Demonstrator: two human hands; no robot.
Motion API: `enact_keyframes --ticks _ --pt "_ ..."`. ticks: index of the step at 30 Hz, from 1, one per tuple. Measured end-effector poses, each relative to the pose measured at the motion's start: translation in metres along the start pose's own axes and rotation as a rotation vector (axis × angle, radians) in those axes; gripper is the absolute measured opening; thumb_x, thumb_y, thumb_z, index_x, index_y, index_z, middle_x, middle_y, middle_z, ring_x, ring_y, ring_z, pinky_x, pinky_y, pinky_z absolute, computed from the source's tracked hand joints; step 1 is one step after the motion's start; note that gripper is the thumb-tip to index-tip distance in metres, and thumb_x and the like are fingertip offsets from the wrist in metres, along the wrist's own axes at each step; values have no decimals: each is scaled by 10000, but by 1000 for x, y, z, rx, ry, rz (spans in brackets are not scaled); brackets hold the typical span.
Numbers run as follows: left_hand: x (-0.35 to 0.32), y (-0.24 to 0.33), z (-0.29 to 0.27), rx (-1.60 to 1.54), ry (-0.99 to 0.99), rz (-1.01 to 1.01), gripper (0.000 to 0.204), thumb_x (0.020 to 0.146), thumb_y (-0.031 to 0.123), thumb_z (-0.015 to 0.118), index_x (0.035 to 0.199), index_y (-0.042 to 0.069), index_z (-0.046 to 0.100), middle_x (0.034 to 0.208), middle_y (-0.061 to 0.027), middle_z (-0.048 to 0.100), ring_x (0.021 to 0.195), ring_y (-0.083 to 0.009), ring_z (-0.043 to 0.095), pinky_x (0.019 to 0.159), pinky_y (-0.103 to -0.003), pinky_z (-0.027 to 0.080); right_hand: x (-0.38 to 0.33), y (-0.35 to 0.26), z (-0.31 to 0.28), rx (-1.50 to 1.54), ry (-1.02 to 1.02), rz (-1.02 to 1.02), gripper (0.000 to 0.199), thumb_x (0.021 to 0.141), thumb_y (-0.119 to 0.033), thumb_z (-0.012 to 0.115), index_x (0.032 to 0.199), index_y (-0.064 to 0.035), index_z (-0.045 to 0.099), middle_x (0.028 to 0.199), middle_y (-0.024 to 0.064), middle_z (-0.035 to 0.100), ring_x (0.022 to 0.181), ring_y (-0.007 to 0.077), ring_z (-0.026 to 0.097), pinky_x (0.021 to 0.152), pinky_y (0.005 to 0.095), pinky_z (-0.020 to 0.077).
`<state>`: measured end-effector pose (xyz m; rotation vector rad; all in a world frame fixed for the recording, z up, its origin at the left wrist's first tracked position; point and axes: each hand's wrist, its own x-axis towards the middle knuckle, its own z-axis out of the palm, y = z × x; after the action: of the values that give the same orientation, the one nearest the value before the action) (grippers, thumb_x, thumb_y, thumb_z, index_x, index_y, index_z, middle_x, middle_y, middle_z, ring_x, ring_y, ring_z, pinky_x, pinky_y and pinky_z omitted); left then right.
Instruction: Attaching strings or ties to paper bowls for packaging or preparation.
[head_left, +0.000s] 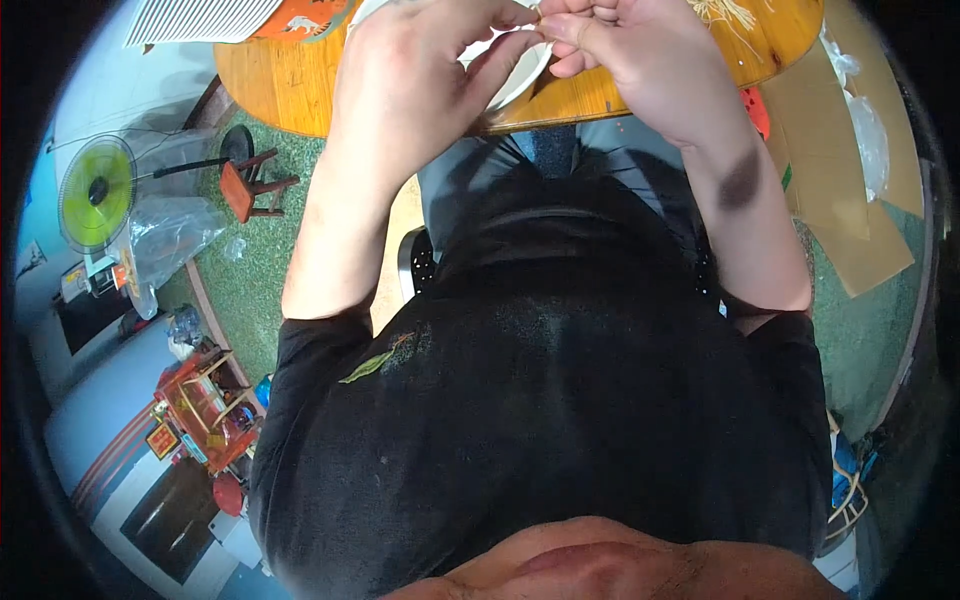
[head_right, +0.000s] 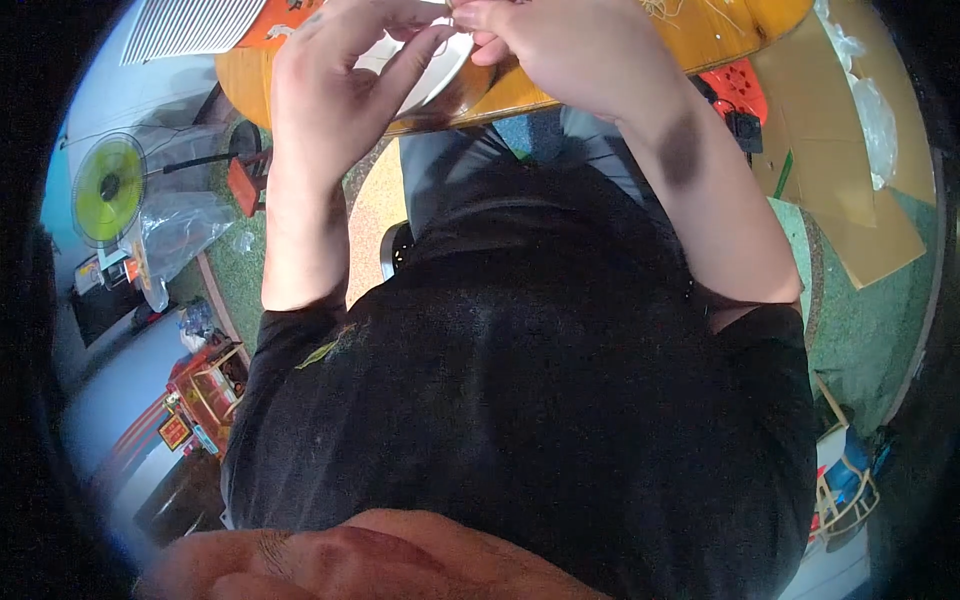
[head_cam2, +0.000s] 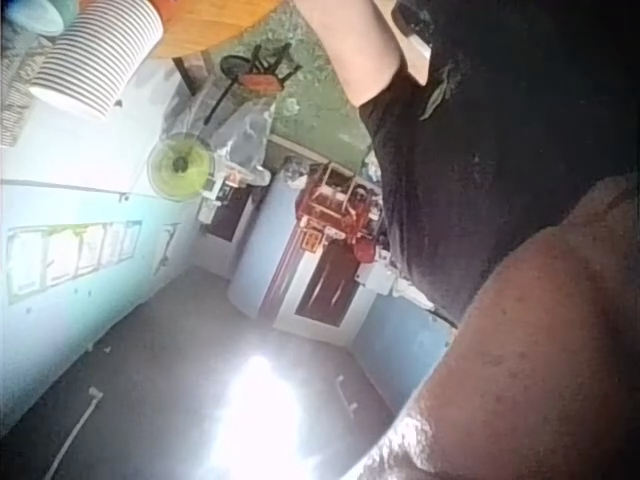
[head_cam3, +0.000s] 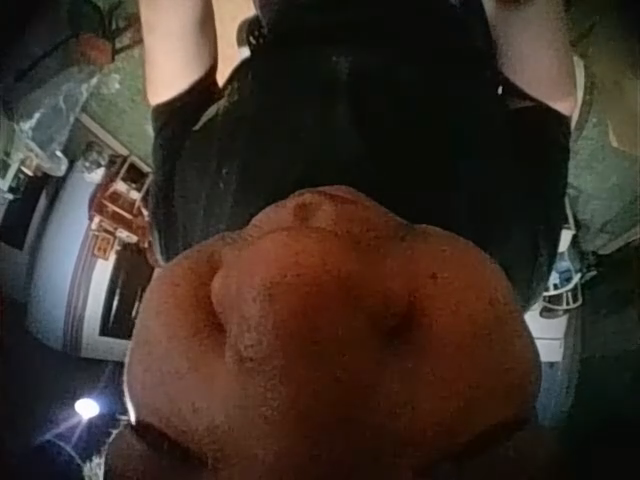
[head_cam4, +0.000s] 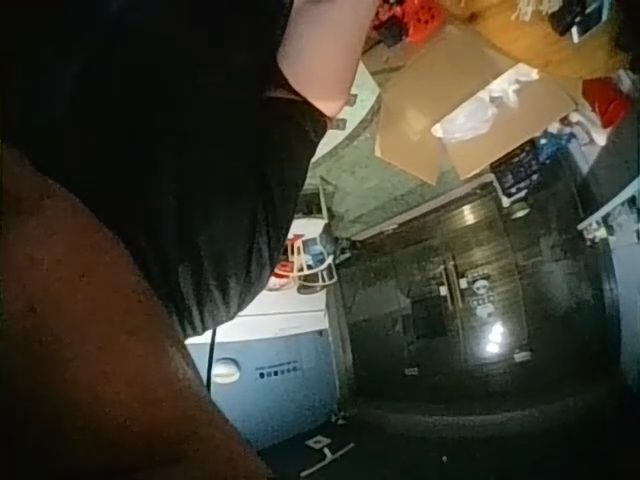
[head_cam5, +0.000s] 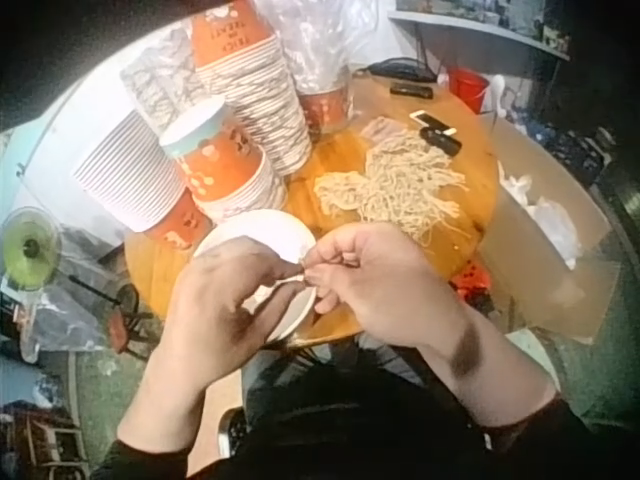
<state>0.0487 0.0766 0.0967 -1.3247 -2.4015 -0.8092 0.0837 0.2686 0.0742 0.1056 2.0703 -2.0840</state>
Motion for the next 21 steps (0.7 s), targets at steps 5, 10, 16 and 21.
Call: enact_keyframes --ticks 5,10,16,21 --pt "2 -22 29 -495 413 325 163 785 2 787 885 7 659 822 -151 665 763 -351 672 655 -419 530 -1 -4 -1 75 -51 31 152 1002 -24 602 1075 84 680 897 76 714 780 130 692 736 239 566" --pt "-6 -10 8 -85 143 97 172 760 7 775 873 14 646 820 -147 657 761 -355 663 652 -430 524 -5 -4 -4 238 -51 119 173 992 -38 640 1107 85 682 950 94 727 827 150 713 775 245 581" --pt "0 -21 33 -359 410 289 192 740 45 783 865 30 638 820 -135 646 749 -347 653 648 -432 513 -4 -1 -6 266 -89 110 211 955 -50 699 1112 91 688 1001 128 743 855 157 721 773 246 579" --pt "-2 -34 43 -317 488 364 203 733 46 786 853 35 623 807 -128 639 738 -340 653 637 -427 512 2 7 -9 225 -114 37 182 982 -73 665 1073 79 703 938 94 726 790 147 698 725 242 567"
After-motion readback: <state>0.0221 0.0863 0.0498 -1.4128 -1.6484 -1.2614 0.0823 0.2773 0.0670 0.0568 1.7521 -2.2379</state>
